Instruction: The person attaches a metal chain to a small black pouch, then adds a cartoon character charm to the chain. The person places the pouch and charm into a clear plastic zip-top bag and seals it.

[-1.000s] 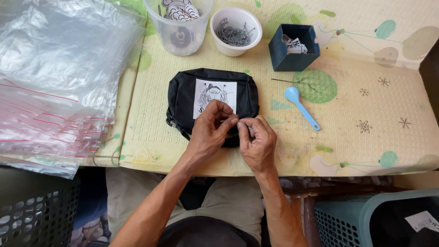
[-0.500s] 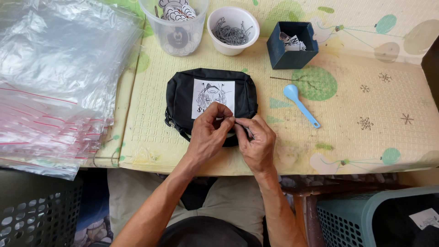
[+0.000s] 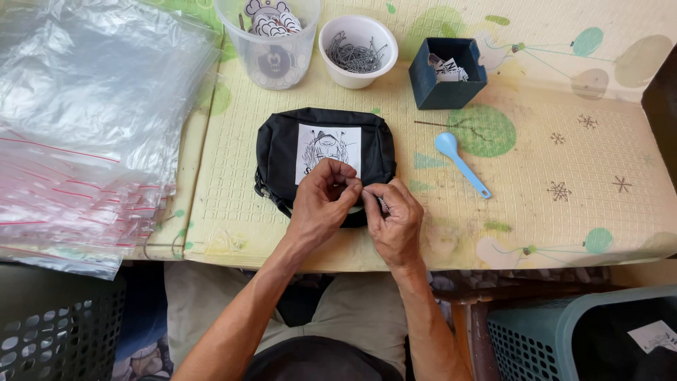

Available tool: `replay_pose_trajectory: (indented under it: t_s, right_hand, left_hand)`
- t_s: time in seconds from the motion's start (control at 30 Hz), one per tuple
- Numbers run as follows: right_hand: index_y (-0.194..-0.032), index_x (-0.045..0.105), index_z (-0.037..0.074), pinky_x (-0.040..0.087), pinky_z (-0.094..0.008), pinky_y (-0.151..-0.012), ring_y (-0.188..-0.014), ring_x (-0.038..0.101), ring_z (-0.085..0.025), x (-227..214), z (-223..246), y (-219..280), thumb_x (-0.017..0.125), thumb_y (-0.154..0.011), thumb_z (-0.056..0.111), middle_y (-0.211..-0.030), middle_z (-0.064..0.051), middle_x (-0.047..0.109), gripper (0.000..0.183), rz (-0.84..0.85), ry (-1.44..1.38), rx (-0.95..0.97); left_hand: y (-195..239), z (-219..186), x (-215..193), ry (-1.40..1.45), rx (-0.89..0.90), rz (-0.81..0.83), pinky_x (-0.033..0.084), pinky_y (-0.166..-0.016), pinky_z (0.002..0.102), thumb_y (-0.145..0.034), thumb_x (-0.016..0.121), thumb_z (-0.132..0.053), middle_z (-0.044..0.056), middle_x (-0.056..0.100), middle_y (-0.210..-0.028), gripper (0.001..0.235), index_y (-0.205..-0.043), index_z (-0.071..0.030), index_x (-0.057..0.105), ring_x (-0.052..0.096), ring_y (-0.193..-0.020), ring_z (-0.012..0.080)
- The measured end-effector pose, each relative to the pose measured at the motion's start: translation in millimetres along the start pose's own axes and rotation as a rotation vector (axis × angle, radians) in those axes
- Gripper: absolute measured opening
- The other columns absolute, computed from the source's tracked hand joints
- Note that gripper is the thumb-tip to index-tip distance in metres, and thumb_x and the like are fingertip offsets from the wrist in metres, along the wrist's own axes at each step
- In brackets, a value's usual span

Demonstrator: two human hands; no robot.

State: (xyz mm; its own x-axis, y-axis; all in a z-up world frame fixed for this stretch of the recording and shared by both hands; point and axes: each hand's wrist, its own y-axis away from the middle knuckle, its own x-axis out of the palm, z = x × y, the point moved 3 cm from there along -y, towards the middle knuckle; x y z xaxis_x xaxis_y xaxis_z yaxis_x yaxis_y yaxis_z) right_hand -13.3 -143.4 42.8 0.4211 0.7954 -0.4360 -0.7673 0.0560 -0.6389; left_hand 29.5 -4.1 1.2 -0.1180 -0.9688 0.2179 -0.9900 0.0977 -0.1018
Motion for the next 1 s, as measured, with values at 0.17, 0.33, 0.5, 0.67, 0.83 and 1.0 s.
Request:
replay_pose_trajectory:
  t_s: [0.17,0.33,0.5,0.67,0.83,1.0]
  right_hand:
    - [-0.092,0.075,0.010,0.050,-0.033,-0.058,-0.056,0.055,-0.021,1,0,0,0.074,-0.093,0.008,-0.066,-0.007,0.050,0.002,0.010,0.000,0.013]
    - [-0.091,0.074,0.010,0.050,-0.032,-0.058,-0.056,0.055,-0.020,2,-2,2,0.074,-0.093,0.007,-0.066,-0.006,0.050,0.004,0.005,0.000,0.002]
    - [-0.091,0.073,0.010,0.051,-0.033,-0.058,-0.056,0.056,-0.023,2,-1,2,0.073,-0.093,0.005,-0.066,-0.007,0.050,0.005,0.008,0.004,-0.013]
    - [-0.089,0.073,0.009,0.050,-0.032,-0.058,-0.057,0.056,-0.021,-1,5,-3,0.075,-0.091,0.005,-0.066,-0.007,0.052,0.004,0.008,-0.016,0.012]
    - [-0.089,0.073,0.009,0.050,-0.033,-0.057,-0.056,0.056,-0.022,0,3,-2,0.076,-0.089,0.004,-0.067,-0.009,0.052,0.005,0.007,-0.035,0.021]
    - [-0.089,0.072,0.008,0.050,-0.033,-0.057,-0.056,0.057,-0.023,-2,1,-1,0.074,-0.091,0.005,-0.068,-0.009,0.054,0.004,0.022,-0.032,0.049]
  left_hand:
    - [6,-17,0,-0.107,0.034,0.003,0.060,-0.067,0.034,-0.090,0.071,-0.010,0.014,0.071,-0.081,0.014,-0.102,-0.002,0.068,0.072,-0.076,0.0205]
    - [8,-17,5,-0.277,0.095,0.016,0.057,-0.066,0.039,-0.096,0.062,-0.014,0.014,0.069,-0.079,0.011,-0.101,-0.007,0.069,0.071,-0.075,0.0260]
    - [7,-16,5,-0.313,0.114,0.003,0.056,-0.069,0.039,-0.095,0.064,-0.015,0.011,0.071,-0.081,0.012,-0.103,-0.011,0.073,0.072,-0.078,0.0248]
    - [7,-24,3,-0.165,0.037,0.032,0.060,-0.075,0.036,-0.092,0.064,-0.007,0.011,0.073,-0.081,0.014,-0.103,-0.003,0.073,0.074,-0.080,0.0211]
    - [3,-20,3,-0.149,0.024,0.050,0.060,-0.074,0.034,-0.092,0.066,-0.006,0.010,0.073,-0.078,0.015,-0.104,-0.003,0.074,0.072,-0.077,0.0167]
    - [5,-32,4,-0.294,0.074,0.073,0.060,-0.072,0.038,-0.093,0.067,-0.011,0.011,0.074,-0.080,0.015,-0.104,-0.004,0.075,0.075,-0.078,0.0235]
